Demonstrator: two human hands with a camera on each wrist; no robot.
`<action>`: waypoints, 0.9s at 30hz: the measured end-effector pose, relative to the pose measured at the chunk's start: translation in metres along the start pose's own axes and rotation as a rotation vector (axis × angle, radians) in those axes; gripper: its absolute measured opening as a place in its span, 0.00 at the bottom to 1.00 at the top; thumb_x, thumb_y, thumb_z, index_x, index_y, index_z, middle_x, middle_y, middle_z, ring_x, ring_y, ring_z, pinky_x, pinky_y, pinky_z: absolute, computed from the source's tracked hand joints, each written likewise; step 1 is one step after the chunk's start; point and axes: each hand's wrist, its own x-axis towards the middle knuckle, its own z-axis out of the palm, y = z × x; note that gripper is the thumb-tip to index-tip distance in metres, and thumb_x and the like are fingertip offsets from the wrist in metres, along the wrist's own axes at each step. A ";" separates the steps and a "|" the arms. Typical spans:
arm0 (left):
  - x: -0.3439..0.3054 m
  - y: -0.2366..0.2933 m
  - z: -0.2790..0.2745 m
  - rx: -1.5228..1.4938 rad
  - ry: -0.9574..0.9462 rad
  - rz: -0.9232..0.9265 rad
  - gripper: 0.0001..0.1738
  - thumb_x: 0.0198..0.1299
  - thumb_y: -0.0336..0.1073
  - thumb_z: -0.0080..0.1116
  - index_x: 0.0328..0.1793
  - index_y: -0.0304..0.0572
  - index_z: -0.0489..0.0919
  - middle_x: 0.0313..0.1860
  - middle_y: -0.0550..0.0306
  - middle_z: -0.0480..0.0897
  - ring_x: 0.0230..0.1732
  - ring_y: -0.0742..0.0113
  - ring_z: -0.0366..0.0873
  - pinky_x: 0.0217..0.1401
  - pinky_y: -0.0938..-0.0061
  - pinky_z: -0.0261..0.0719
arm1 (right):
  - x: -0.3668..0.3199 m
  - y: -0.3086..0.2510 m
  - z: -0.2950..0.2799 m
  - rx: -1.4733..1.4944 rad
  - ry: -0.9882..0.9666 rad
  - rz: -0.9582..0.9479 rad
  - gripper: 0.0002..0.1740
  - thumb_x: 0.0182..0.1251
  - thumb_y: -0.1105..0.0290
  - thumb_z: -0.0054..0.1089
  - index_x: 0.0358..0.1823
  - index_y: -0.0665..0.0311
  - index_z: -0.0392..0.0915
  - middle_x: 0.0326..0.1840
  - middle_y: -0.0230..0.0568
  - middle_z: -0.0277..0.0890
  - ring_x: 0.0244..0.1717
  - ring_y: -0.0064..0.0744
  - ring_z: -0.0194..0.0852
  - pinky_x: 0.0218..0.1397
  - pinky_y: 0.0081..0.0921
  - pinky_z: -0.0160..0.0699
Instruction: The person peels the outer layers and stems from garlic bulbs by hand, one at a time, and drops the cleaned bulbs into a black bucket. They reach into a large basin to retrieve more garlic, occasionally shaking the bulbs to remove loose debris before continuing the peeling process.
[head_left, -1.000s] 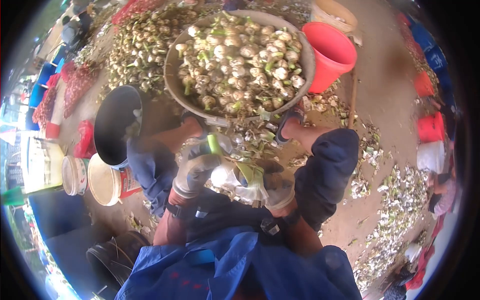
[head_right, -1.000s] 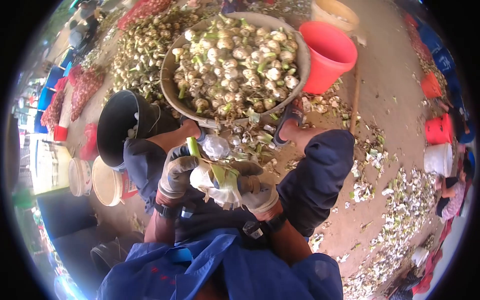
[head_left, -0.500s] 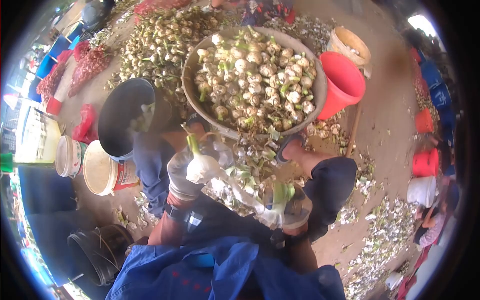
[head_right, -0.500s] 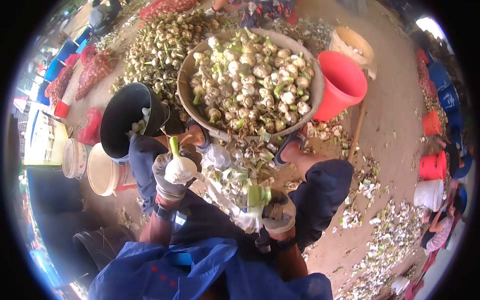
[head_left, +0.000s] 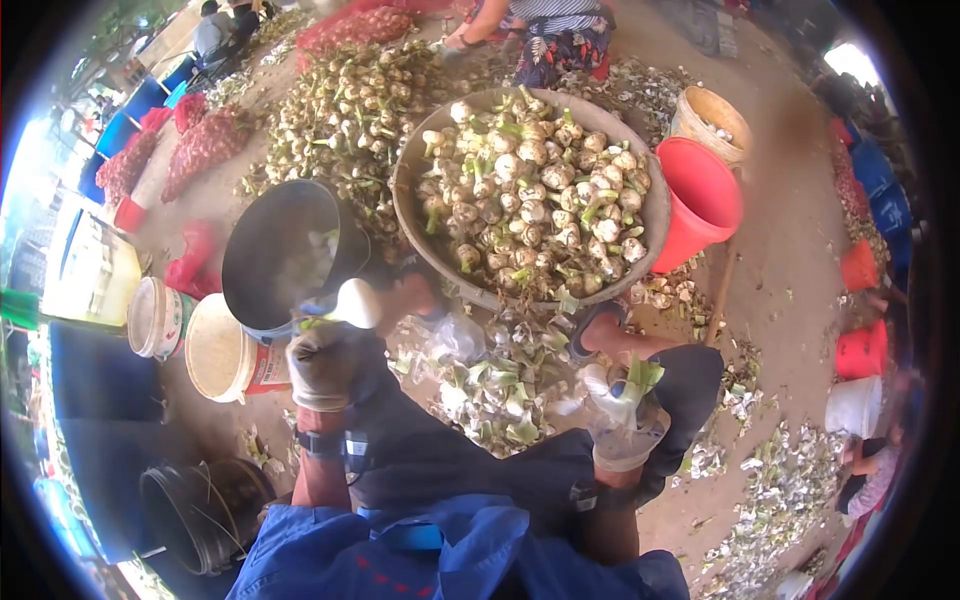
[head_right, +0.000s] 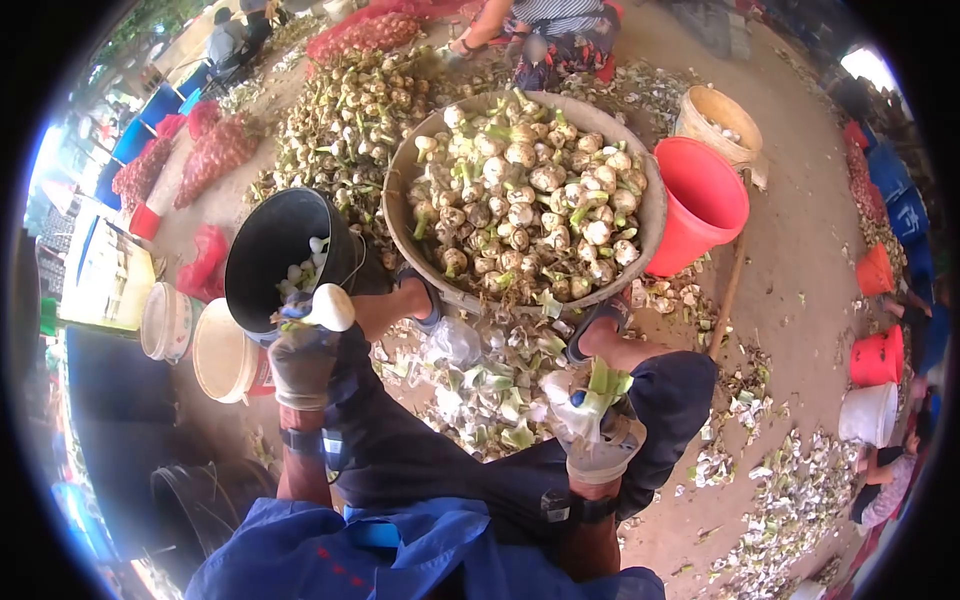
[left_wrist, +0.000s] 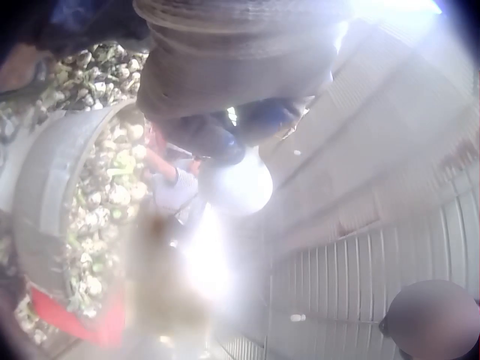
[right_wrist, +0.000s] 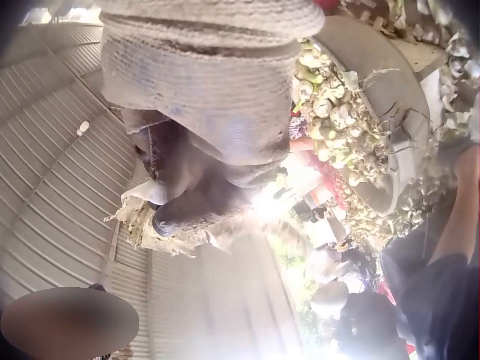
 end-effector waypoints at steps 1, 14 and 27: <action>0.008 -0.002 -0.014 0.690 -0.061 0.181 0.02 0.62 0.28 0.60 0.39 0.38 0.81 0.42 0.56 0.85 0.42 0.63 0.83 0.51 0.67 0.81 | 0.004 -0.001 0.001 0.036 0.006 -0.006 0.24 0.56 0.59 0.76 0.52 0.63 0.84 0.43 0.36 0.87 0.42 0.27 0.87 0.50 0.27 0.86; 0.090 0.051 -0.080 1.030 0.168 0.514 0.16 0.58 0.25 0.64 0.53 0.35 0.86 0.51 0.52 0.87 0.54 0.56 0.82 0.65 0.67 0.77 | 0.017 -0.006 0.003 0.750 -0.122 0.319 0.14 0.74 0.81 0.58 0.59 0.66 0.79 0.44 0.30 0.81 0.38 0.19 0.78 0.40 0.17 0.77; 0.201 0.101 0.198 0.295 -0.492 0.130 0.18 0.62 0.36 0.68 0.56 0.35 0.85 0.41 0.55 0.89 0.40 0.72 0.85 0.44 0.75 0.82 | 0.037 -0.007 0.032 -0.241 -0.338 0.169 0.12 0.64 0.77 0.71 0.49 0.70 0.85 0.41 0.35 0.88 0.41 0.20 0.83 0.47 0.23 0.81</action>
